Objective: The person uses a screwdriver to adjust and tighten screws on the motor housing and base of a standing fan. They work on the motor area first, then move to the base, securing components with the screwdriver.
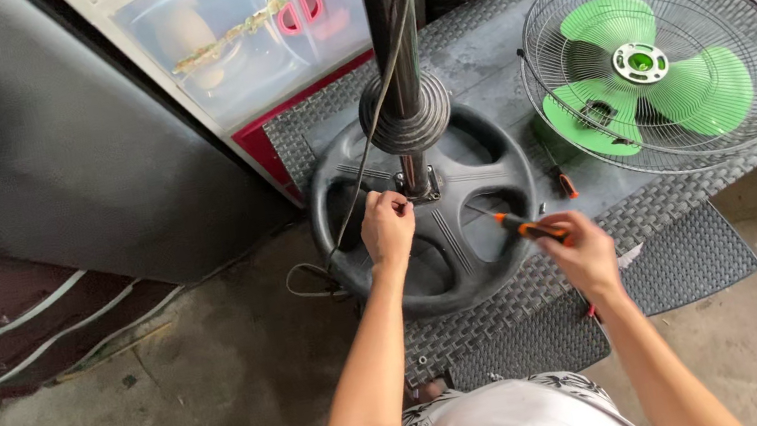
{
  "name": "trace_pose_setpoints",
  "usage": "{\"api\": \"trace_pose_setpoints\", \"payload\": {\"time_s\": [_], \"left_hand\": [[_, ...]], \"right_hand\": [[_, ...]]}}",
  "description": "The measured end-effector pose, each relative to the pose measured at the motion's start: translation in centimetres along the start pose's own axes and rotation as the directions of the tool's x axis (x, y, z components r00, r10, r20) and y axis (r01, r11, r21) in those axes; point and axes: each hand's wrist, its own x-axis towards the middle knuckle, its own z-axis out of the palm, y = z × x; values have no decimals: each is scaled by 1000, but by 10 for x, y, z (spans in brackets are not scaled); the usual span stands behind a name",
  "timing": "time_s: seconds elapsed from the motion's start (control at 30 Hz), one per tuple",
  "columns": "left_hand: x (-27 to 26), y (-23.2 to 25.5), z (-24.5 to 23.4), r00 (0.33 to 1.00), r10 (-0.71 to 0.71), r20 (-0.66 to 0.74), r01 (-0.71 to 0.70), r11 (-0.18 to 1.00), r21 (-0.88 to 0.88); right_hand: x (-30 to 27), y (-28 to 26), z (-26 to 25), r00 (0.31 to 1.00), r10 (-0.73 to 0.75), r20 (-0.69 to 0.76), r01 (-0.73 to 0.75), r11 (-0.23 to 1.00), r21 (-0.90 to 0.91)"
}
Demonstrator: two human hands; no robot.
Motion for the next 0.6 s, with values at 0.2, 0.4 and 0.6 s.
{"api": "trace_pose_setpoints", "payload": {"time_s": [0.2, 0.4, 0.6], "left_hand": [[16, -26, 11, 991, -34, 130, 54, 987, -154], [0, -34, 15, 993, -5, 119, 34, 970, -243], [-20, -29, -8, 997, -28, 70, 56, 898, -436]], "right_hand": [[-8, -45, -27, 950, -200, -238, 274, 903, 332], [-28, -158, -24, 827, -527, -199, 526, 848, -62], [-31, -233, 11, 693, -714, -102, 683, 695, -223]]}}
